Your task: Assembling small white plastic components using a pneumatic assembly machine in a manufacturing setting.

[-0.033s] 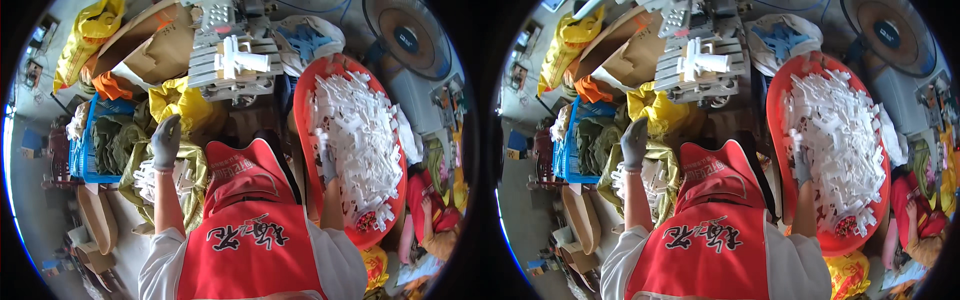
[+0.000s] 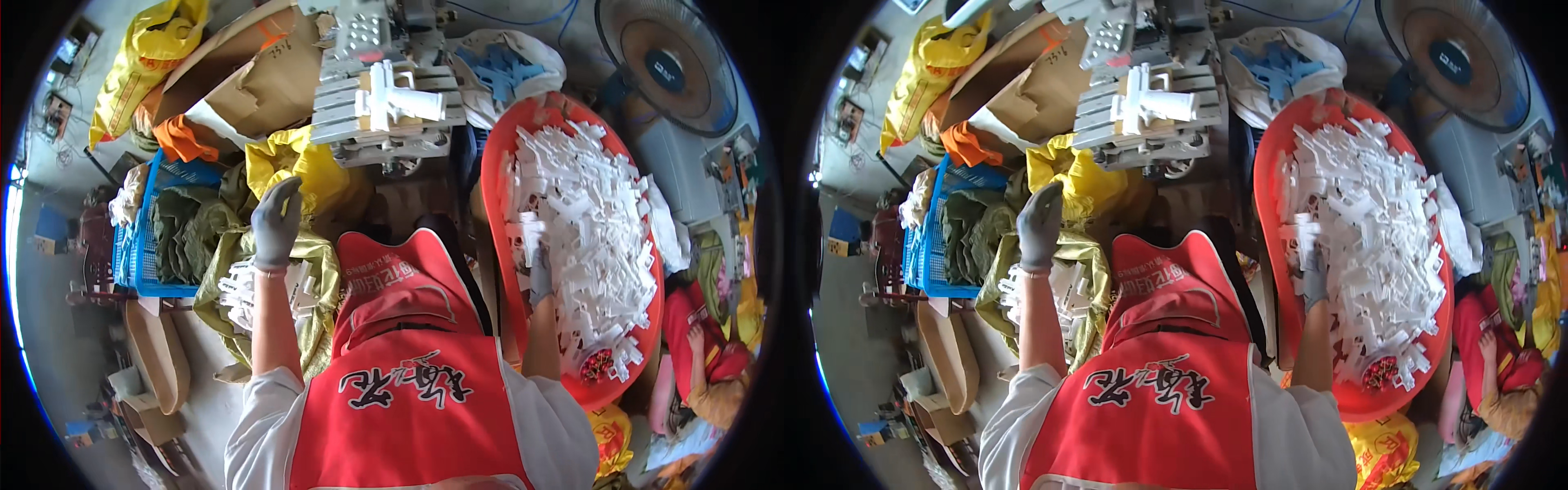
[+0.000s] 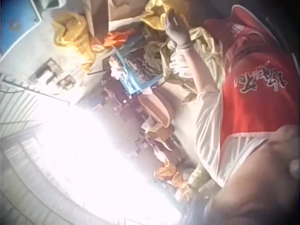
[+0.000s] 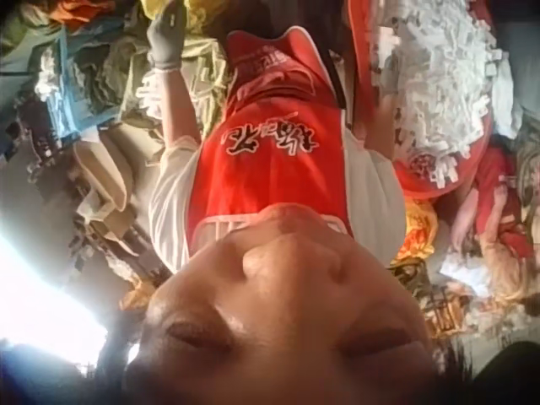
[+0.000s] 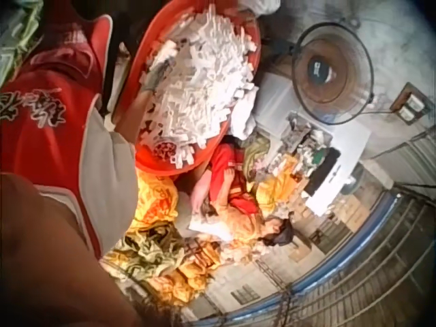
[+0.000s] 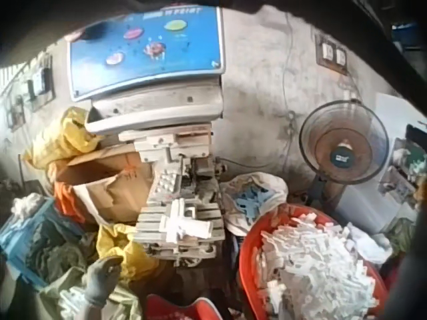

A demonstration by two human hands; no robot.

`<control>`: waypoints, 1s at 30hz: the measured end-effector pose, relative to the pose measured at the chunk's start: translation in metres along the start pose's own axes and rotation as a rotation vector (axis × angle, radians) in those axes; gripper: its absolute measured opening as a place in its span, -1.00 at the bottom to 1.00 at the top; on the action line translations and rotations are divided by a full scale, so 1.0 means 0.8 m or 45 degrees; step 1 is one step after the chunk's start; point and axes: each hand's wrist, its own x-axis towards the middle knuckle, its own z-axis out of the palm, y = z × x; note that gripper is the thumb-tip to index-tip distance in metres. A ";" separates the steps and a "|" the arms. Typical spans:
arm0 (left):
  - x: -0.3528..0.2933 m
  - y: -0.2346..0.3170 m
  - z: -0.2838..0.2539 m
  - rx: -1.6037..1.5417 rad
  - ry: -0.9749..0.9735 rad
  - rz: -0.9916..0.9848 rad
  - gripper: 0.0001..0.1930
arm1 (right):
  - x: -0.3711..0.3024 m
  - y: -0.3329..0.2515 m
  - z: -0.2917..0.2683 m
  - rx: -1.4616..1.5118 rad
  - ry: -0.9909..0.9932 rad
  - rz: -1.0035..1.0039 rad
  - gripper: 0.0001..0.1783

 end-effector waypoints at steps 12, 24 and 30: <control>0.116 0.030 0.038 -0.090 -0.006 0.193 -0.75 | -0.088 -0.105 0.039 0.822 -0.221 -0.043 -0.52; 0.168 0.040 0.073 -0.265 -0.323 0.189 -0.60 | -0.096 -0.128 0.062 1.270 -0.333 -0.059 -0.60; 0.168 0.040 0.064 -0.328 -0.340 0.071 -0.59 | -0.081 -0.183 0.089 0.681 -0.167 -0.390 -0.60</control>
